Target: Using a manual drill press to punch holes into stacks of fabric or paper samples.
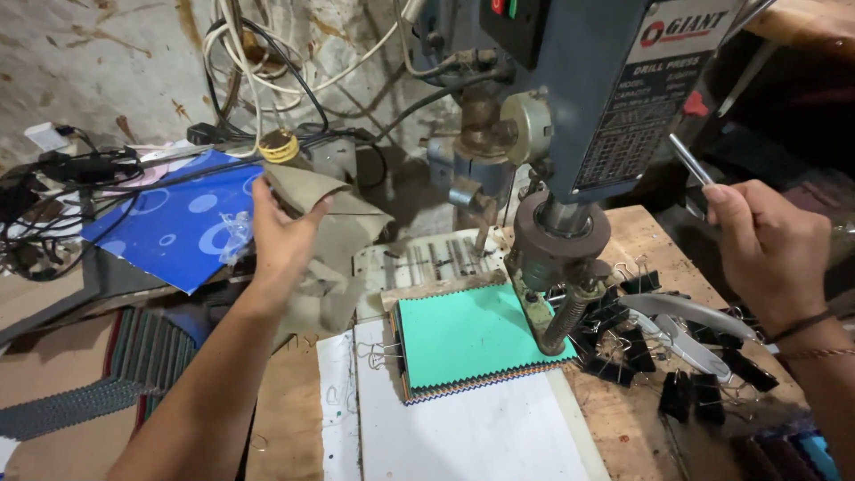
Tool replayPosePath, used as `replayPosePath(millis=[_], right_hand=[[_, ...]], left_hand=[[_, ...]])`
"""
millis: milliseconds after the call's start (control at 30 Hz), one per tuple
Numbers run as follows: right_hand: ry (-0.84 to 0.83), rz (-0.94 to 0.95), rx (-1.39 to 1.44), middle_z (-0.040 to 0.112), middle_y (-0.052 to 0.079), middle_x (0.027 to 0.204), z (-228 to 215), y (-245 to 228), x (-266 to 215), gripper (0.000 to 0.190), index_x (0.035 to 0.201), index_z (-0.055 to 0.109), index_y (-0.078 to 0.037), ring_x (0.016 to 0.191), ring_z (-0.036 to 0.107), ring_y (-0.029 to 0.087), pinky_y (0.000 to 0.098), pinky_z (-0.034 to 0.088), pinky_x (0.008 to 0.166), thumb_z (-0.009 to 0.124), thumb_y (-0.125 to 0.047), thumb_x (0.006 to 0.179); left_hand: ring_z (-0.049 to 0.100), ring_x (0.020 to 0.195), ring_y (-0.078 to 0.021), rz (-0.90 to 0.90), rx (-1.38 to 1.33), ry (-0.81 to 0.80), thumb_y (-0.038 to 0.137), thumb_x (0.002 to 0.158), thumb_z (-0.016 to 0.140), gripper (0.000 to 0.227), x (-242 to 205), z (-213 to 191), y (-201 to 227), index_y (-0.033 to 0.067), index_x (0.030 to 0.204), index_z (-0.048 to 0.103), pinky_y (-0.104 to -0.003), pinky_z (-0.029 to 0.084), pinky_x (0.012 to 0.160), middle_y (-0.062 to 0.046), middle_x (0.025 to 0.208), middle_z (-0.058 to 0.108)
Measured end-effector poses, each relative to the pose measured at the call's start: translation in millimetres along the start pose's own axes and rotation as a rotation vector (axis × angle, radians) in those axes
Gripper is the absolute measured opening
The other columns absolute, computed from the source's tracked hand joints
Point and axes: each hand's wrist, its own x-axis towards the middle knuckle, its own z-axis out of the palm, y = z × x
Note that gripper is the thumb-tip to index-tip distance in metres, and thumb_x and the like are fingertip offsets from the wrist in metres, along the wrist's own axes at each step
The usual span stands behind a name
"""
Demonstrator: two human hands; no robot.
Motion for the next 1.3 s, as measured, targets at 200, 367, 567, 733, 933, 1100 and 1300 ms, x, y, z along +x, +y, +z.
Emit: replayPosePath(millis=[200, 367, 567, 733, 933, 1100, 1300], right_hand=[[0.017, 0.019, 0.003, 0.049, -0.001, 0.063, 14, 10, -3, 0.044, 0.091, 0.068, -0.011, 0.056, 0.042, 0.015, 0.0337, 0.028, 0.057, 0.059, -0.028, 0.131], [0.042, 0.056, 0.013, 0.053, 0.0, 0.066, 20, 7, -3, 0.042, 0.09, 0.069, -0.01, 0.059, 0.046, 0.015, 0.0347, 0.03, 0.056, 0.063, -0.026, 0.128], [-0.197, 0.166, 0.147, 0.032, -0.002, 0.057, -10, -35, 21, 0.057, 0.066, 0.035, -0.011, 0.054, 0.029, 0.014, 0.0346, 0.021, 0.053, 0.067, -0.03, 0.11], [-0.239, 0.152, 0.054, 0.025, 0.0, 0.052, -13, -38, 23, 0.057, 0.062, 0.023, -0.012, 0.048, 0.026, 0.017, 0.04, 0.018, 0.051, 0.055, -0.027, 0.107], [-0.152, 0.075, 0.102, 0.023, -0.003, 0.053, -5, -37, 17, 0.063, 0.062, 0.025, -0.011, 0.048, 0.024, 0.014, 0.0378, 0.015, 0.051, 0.056, -0.021, 0.115], [-0.137, 0.096, 0.111, 0.023, -0.003, 0.052, -3, -38, 16, 0.065, 0.06, 0.026, -0.011, 0.047, 0.024, 0.014, 0.0365, 0.016, 0.05, 0.058, -0.02, 0.116], [-0.116, 0.079, 0.07, 0.024, -0.001, 0.053, 0, -32, 13, 0.063, 0.063, 0.03, -0.009, 0.049, 0.025, 0.016, 0.0391, 0.018, 0.052, 0.059, -0.02, 0.118]], left_hand=[[0.054, 0.137, -0.0253, 0.142, -0.023, -0.025, 0.012, 0.091, 0.076, 0.065, 0, 3, -9, 0.0082, 0.142, 0.036, -0.038, 0.047, 0.115, -0.016, 0.143, 0.055], [0.06, 0.13, -0.0245, 0.117, -0.004, 0.039, 0.016, 0.089, 0.079, 0.07, 9, 7, -23, 0.0099, 0.145, 0.037, -0.037, 0.05, 0.108, -0.013, 0.139, 0.061], [0.065, 0.122, -0.0252, -0.194, 0.222, 0.099, 0.032, 0.086, 0.08, 0.071, 7, 8, -8, 0.0138, 0.143, 0.042, -0.039, 0.052, 0.102, -0.009, 0.134, 0.066], [0.063, 0.124, -0.0255, -0.154, 0.29, 0.083, 0.034, 0.084, 0.082, 0.07, 14, 6, -18, 0.0114, 0.14, 0.045, -0.038, 0.049, 0.104, -0.009, 0.134, 0.066], [0.058, 0.133, -0.0264, -0.148, 0.166, 0.064, 0.027, 0.085, 0.084, 0.094, 1, 4, -11, 0.012, 0.155, 0.023, -0.036, 0.05, 0.106, -0.013, 0.152, 0.05], [0.022, 0.157, -0.0281, -0.115, 0.121, 0.151, 0.02, 0.092, 0.073, 0.088, -37, 7, 29, 0.017, 0.159, 0.016, -0.047, 0.028, 0.121, -0.017, 0.167, 0.02], [0.039, 0.142, -0.0339, 0.417, 0.066, 0.179, 0.001, 0.091, 0.059, 0.068, -92, 33, 40, -0.0012, 0.149, 0.024, -0.044, 0.044, 0.124, -0.021, 0.148, 0.034]])
